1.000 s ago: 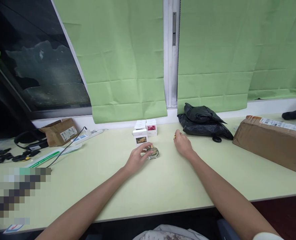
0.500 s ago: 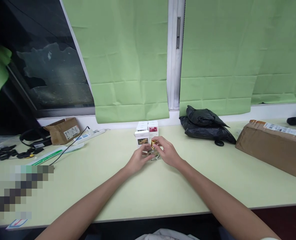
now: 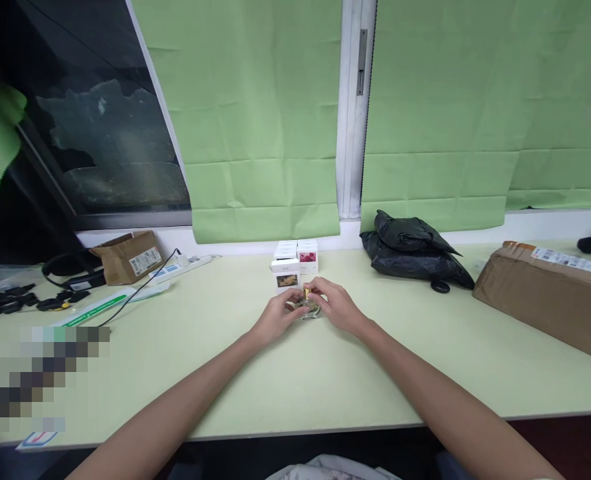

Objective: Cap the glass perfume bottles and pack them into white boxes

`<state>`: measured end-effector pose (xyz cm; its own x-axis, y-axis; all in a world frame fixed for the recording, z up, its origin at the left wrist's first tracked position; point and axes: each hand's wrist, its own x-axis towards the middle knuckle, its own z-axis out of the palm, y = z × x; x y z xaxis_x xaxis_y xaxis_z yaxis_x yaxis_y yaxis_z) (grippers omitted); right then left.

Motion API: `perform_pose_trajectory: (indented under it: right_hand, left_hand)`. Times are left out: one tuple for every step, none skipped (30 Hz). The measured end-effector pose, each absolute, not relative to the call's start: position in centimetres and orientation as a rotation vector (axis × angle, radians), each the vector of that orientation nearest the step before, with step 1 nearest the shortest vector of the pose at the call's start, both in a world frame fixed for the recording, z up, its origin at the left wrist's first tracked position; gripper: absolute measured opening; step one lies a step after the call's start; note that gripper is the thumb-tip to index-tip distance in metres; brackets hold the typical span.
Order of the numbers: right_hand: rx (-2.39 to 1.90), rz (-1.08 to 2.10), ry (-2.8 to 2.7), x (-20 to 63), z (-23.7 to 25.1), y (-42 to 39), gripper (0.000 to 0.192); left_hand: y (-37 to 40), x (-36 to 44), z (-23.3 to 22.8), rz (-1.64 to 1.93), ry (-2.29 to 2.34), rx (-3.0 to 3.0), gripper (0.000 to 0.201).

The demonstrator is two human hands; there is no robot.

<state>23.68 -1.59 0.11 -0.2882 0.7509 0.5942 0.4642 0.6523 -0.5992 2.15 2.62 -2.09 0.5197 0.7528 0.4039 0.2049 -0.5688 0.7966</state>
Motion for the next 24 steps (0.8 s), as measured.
perform_pose_trajectory:
  right_hand:
    - [-0.956,0.377,-1.954,23.8,0.1,-1.5,0.022]
    - [-0.964,0.364,-1.968,23.9,0.1,-1.4,0.022]
    - [-0.972,0.354,-1.979,23.9,0.2,-1.3,0.022]
    - [-0.979,0.355,-1.986,24.0,0.2,-1.3,0.022]
    - [-0.983,0.368,-1.988,24.0,0.2,-1.3,0.022]
    - [-0.984,0.391,-1.987,24.0,0.3,-1.4,0.022]
    - [-0.983,0.421,-1.983,24.0,0.3,-1.6,0.023]
    - [-0.983,0.451,-1.979,24.0,0.3,-1.7,0.023]
    - [-0.986,0.474,-1.975,23.9,0.3,-1.9,0.025]
    - [-0.993,0.494,-1.971,23.9,0.3,-2.0,0.027]
    - [-1.006,0.512,-1.964,23.8,0.2,-2.1,0.029]
    - [-1.026,0.530,-1.953,23.8,0.1,-2.1,0.034]
    - [-1.051,0.550,-1.940,23.8,-0.1,-2.1,0.039]
    - [-1.080,0.570,-1.927,23.9,-0.2,-2.1,0.046]
    - [-1.108,0.594,-1.921,24.0,-0.3,-2.0,0.055]
    - [-1.130,0.622,-1.926,24.1,-0.4,-1.9,0.062]
    - [-1.143,0.654,-1.941,24.2,-0.5,-1.8,0.068]
    - [-1.146,0.691,-1.960,24.3,-0.5,-1.7,0.072]
    - [-1.140,0.728,-1.977,24.5,-0.6,-1.6,0.072]
    - [-1.129,0.762,-1.990,24.6,-0.6,-1.5,0.071]
    - [-1.117,0.791,-1.998,24.8,-0.7,-1.4,0.069]
    - [-1.109,0.811,-1.997,24.9,-0.7,-1.4,0.068]
    - [-1.105,0.823,-1.987,25.0,-0.6,-1.3,0.068]
    - [-1.103,0.823,-1.965,25.0,-0.6,-1.2,0.067]
  left_hand:
    - [2.7,2.2,-2.1,1.002,0.773,2.056,0.038]
    - [2.7,2.2,-2.1,1.004,0.770,2.055,0.039]
    - [2.7,2.3,-2.1,1.004,0.767,2.056,0.039]
    - [2.7,2.3,-2.0,1.003,0.767,2.058,0.039]
    - [2.6,2.3,-2.0,0.997,0.768,2.061,0.039]
    - [2.5,2.2,-1.8,0.981,0.770,2.069,0.039]
    - [2.3,2.1,-1.7,0.963,0.773,2.086,0.039]
    - [2.2,1.9,-1.5,0.949,0.779,2.113,0.040]
    - [2.1,1.7,-1.4,0.950,0.786,2.148,0.042]
    - [2.1,1.4,-1.2,0.980,0.800,2.187,0.043]
    - [2.1,1.0,-1.0,1.050,0.825,2.220,0.044]
    - [2.3,0.6,-0.9,1.167,0.871,2.234,0.044]
    - [2.6,0.3,-0.8,1.314,0.933,2.225,0.044]
    - [3.0,-0.1,-0.7,1.471,1.008,2.188,0.046]
    - [3.5,-0.4,-0.6,1.607,1.083,2.135,0.050]
    - [4.0,-0.6,-0.5,1.682,1.136,2.095,0.059]
    - [4.6,-0.8,-0.4,1.690,1.156,2.076,0.069]
    - [5.1,-0.9,-0.4,1.652,1.149,2.070,0.078]
    - [5.6,-0.9,-0.5,1.589,1.133,2.068,0.085]
    - [6.0,-0.9,-0.5,1.518,1.111,2.063,0.088]
    - [6.3,-0.9,-0.6,1.456,1.091,2.054,0.087]
    - [6.5,-0.9,-0.7,1.407,1.070,2.044,0.083]
    - [6.6,-0.8,-0.8,1.373,1.048,2.037,0.077]
    - [6.7,-0.8,-0.9,1.353,1.023,2.037,0.070]
